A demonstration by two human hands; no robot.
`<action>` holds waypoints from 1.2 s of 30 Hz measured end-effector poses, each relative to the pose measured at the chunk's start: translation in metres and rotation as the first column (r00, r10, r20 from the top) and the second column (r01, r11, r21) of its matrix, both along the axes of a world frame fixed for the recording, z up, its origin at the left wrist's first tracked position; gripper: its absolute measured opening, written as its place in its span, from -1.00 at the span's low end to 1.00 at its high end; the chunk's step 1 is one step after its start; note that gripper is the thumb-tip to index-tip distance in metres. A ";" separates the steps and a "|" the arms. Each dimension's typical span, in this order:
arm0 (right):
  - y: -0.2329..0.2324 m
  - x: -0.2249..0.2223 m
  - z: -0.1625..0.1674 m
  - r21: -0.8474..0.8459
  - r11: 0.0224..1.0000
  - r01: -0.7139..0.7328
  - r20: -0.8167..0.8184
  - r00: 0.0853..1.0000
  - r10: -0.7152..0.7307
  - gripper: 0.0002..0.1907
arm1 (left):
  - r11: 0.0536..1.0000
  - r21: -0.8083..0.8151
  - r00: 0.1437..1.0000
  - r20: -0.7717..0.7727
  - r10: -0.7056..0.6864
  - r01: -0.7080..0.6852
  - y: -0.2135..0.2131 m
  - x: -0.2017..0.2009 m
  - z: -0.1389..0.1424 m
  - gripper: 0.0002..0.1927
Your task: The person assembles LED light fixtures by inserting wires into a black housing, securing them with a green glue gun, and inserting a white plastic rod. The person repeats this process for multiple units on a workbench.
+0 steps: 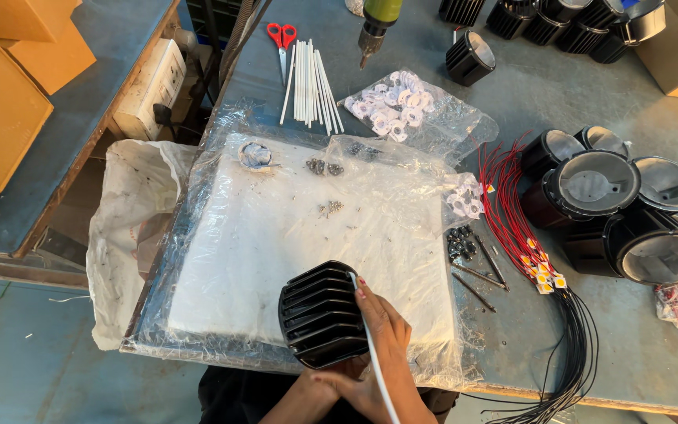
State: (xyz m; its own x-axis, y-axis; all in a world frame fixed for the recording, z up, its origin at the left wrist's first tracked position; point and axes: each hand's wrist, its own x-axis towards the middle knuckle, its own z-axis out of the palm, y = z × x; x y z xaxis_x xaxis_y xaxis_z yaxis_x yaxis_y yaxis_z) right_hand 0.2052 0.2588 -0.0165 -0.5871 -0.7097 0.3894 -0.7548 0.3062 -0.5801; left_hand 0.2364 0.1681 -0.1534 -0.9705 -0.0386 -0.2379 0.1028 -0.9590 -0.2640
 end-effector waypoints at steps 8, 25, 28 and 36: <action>0.010 -0.031 0.001 -0.107 0.994 0.037 -0.103 0.994 -0.048 0.21 | 0.933 -0.360 0.998 0.055 0.009 0.011 -0.002 -0.008 -0.001 -0.59; -0.001 -0.024 -0.024 0.285 0.958 -0.034 -0.268 0.957 0.113 -0.09 | -0.656 -0.755 0.997 -0.069 0.041 -0.026 -0.097 0.011 0.108 -0.04; -0.001 -0.026 -0.016 0.304 0.952 -0.035 -0.238 0.965 0.111 -0.22 | -0.664 -0.747 0.997 -0.066 0.027 -0.031 -0.103 0.010 0.105 -0.06; -0.002 -0.075 0.037 0.286 0.881 -0.378 -0.091 0.904 0.417 -0.44 | -0.656 -0.755 0.998 -0.039 0.042 -0.002 -0.111 0.008 0.103 -0.16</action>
State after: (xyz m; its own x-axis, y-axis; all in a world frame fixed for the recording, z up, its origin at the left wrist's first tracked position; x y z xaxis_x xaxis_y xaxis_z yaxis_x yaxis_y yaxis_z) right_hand 0.1298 0.2568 0.0206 -0.1850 -0.9573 0.2222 -0.9139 0.0845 -0.3970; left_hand 0.2447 0.0567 -0.0507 -0.9554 -0.1944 0.2224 0.1195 0.4344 0.8927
